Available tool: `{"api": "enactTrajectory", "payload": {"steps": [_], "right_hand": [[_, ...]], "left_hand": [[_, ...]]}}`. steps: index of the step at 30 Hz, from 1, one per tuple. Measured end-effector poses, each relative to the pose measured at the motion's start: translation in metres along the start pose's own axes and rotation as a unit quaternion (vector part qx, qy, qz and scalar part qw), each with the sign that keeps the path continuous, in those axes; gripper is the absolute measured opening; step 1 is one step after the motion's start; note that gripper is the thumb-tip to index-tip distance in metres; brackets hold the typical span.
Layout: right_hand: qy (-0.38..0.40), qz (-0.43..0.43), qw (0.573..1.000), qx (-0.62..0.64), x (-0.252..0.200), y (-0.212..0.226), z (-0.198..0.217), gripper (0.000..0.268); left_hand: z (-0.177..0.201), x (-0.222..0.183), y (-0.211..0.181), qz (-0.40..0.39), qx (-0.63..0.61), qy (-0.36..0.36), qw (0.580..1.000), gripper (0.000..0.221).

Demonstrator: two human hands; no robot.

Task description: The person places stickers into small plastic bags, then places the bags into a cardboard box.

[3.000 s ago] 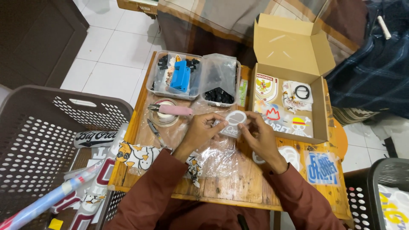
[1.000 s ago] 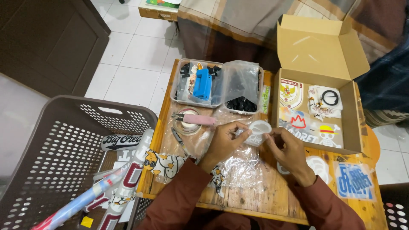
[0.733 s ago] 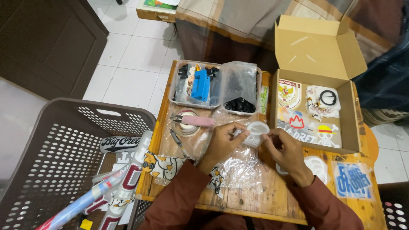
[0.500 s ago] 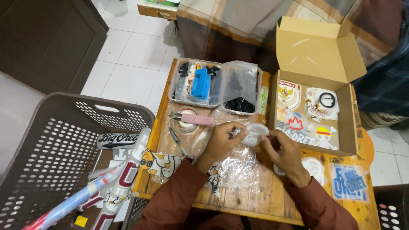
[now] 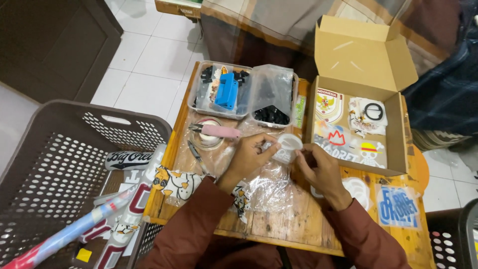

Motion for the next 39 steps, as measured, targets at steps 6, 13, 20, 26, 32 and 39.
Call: {"api": "enactTrajectory", "payload": {"steps": [6,13,20,26,32,39], "right_hand": [[0.001,0.012,1.0,-0.011,-0.003,-0.006,-0.004,0.012],[0.008,0.026,1.0,-0.005,-0.004,-0.004,-0.009,0.01],[0.018,0.026,0.999,-0.017,0.0,0.002,-0.006,0.01],[0.032,0.012,0.999,-0.013,-0.003,-0.001,-0.009,0.011],[0.033,0.019,0.999,-0.016,-0.006,-0.005,-0.012,0.011],[0.024,0.027,0.999,-0.024,0.002,0.008,-0.006,0.011]], "left_hand": [[0.002,-0.001,-0.006,-0.023,0.027,-0.004,0.999,0.011],[0.003,-0.004,-0.008,-0.04,0.056,0.005,0.998,0.012],[-0.002,-0.01,-0.027,-0.006,0.034,0.021,0.999,0.012],[-0.002,-0.006,-0.018,0.008,0.05,0.032,0.998,0.009],[-0.001,-0.005,-0.028,0.01,0.05,0.035,0.998,0.009],[-0.001,-0.004,-0.022,0.0,0.031,0.035,0.999,0.01]]}}
Point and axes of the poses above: each hand's wrist, its own x-axis towards the middle knuckle, its own z-axis out of the back of the hand, y = z × x, the point moved 9 cm from there along x, towards the middle knuckle, and after that the axes turned 5 degrees about x, right-handed, at the moved point
